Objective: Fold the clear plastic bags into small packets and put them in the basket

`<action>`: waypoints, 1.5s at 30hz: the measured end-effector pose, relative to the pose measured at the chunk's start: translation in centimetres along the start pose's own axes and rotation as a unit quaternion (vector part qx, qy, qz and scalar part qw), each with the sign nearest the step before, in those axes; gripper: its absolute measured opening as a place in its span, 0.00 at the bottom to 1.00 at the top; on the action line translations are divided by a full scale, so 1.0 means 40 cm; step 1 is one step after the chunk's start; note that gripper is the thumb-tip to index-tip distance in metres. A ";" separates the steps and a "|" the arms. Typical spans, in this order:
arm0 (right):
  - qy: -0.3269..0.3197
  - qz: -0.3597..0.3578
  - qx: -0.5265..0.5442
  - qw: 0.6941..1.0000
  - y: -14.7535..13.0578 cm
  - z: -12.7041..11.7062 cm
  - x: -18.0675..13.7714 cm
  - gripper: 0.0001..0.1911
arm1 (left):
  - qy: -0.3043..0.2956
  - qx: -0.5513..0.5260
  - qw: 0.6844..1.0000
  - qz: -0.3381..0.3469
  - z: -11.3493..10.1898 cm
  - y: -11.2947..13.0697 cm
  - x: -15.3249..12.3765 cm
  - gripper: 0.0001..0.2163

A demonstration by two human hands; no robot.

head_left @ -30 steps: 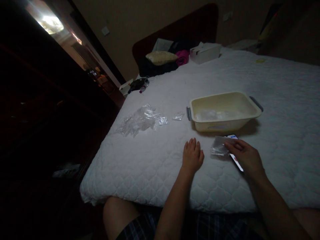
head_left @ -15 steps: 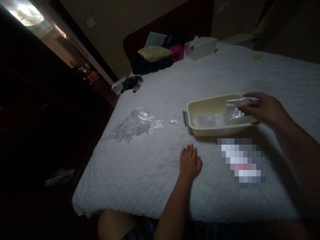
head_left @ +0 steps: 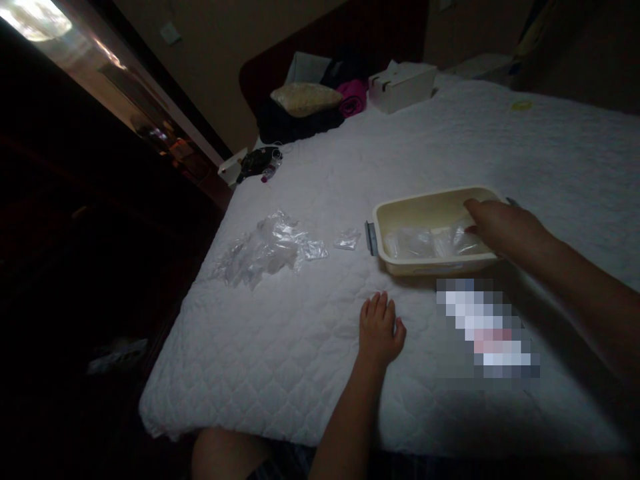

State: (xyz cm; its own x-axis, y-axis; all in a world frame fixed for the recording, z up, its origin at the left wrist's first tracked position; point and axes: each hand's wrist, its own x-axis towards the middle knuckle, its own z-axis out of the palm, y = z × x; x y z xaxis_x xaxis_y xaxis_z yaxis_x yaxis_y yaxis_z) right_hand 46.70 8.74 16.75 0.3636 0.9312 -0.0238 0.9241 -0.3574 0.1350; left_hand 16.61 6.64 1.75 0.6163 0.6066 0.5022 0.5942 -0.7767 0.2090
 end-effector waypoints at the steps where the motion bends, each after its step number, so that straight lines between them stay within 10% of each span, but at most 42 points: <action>1: 0.011 -0.011 -0.021 1.000 -0.005 -0.005 -0.005 0.16 | 0.001 0.000 1.000 0.000 0.001 0.000 0.000 0.17; 14: -0.113 -0.069 -0.019 0.991 -0.015 -0.007 0.023 0.15 | -0.021 -0.002 1.000 -0.012 -0.001 0.002 0.000 0.17; 24: -0.015 -0.002 -0.024 1.000 -0.016 -0.008 0.023 0.17 | -0.037 -0.001 0.999 -0.014 -0.005 0.003 0.000 0.18; 45: -0.070 -0.006 -0.022 0.997 0.014 -0.010 0.062 0.18 | -0.029 -0.010 0.999 -0.020 -0.003 0.004 0.002 0.18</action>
State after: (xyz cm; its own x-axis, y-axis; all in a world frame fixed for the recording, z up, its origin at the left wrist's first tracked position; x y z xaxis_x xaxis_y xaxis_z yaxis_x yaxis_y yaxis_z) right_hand 48.06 10.86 17.18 0.3675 0.9157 -0.1627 0.9239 -0.3394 0.1769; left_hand 16.70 6.55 1.94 0.6219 0.6450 0.4441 0.6085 -0.7550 0.2444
